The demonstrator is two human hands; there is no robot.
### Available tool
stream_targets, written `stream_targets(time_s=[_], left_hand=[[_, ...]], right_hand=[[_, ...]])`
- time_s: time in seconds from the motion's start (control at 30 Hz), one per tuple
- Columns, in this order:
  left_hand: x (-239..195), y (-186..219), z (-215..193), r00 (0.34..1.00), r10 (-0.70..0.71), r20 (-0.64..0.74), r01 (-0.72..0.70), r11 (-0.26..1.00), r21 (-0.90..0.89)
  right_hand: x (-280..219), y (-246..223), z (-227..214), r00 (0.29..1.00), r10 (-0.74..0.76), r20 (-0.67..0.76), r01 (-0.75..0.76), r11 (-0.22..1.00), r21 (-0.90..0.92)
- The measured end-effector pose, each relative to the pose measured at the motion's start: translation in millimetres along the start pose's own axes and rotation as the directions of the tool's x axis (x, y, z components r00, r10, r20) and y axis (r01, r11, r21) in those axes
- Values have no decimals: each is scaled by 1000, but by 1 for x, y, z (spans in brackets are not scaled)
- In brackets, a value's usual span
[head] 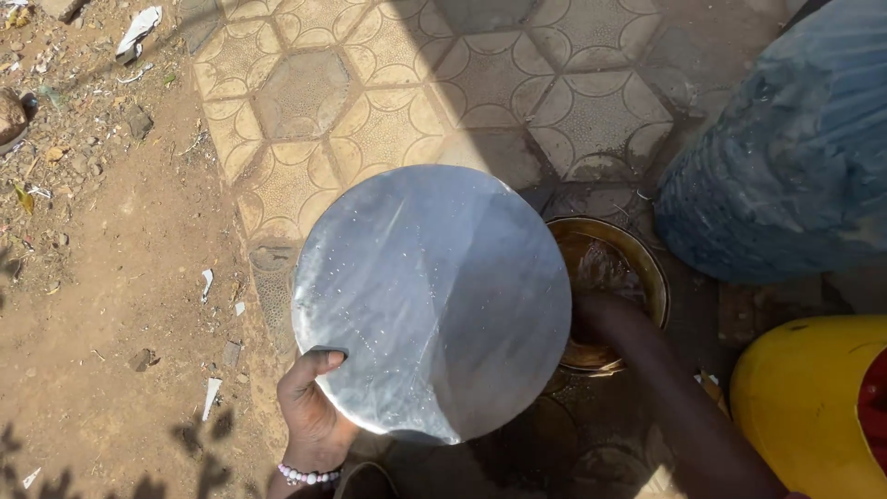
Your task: Washing a circular metal lid with a cloth and water in a bucket
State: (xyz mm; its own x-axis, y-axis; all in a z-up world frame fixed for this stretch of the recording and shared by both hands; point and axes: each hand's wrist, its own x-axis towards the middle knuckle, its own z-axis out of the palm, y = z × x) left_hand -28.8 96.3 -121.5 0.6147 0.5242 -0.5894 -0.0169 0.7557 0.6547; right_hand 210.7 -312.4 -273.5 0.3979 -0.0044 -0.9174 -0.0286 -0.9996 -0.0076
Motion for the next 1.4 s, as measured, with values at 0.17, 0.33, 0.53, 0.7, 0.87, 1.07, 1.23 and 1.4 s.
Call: stream_targets(time_s=[0.17,0.33,0.53,0.7,0.87,1.07,1.23,1.4], left_hand=[[5,-8,-8,999,-20,-45,22,998,51],[2,-40,16,997,-61,38,59,996,60],[-29,-50,69,999,33,8,-33,998,49],[-32,-52,65,999,39,-2,-39,997,66],[-50,-45,84,990,92,105,-102,990,97],[-54,-40,85,987,42,154,-58,993,100],[-48,-40,82,986,17,164,-31,996,82],[-47,-45,80,995,12,100,-17,998,54]], right_hand=[[-155,2,-28,947,-37,-320,252,706,662],[-198,-8,13,636,-30,-771,721,380,580],[-252,-71,82,98,-447,-889,903,416,-110],[-193,-55,56,34,-445,-895,840,498,-216],[-238,-67,70,75,-499,-863,879,441,-179],[-170,-25,57,226,-389,-893,863,505,-2],[-190,-34,78,247,-349,-904,818,575,1],[-214,-43,101,2,-483,-876,812,512,-280]])
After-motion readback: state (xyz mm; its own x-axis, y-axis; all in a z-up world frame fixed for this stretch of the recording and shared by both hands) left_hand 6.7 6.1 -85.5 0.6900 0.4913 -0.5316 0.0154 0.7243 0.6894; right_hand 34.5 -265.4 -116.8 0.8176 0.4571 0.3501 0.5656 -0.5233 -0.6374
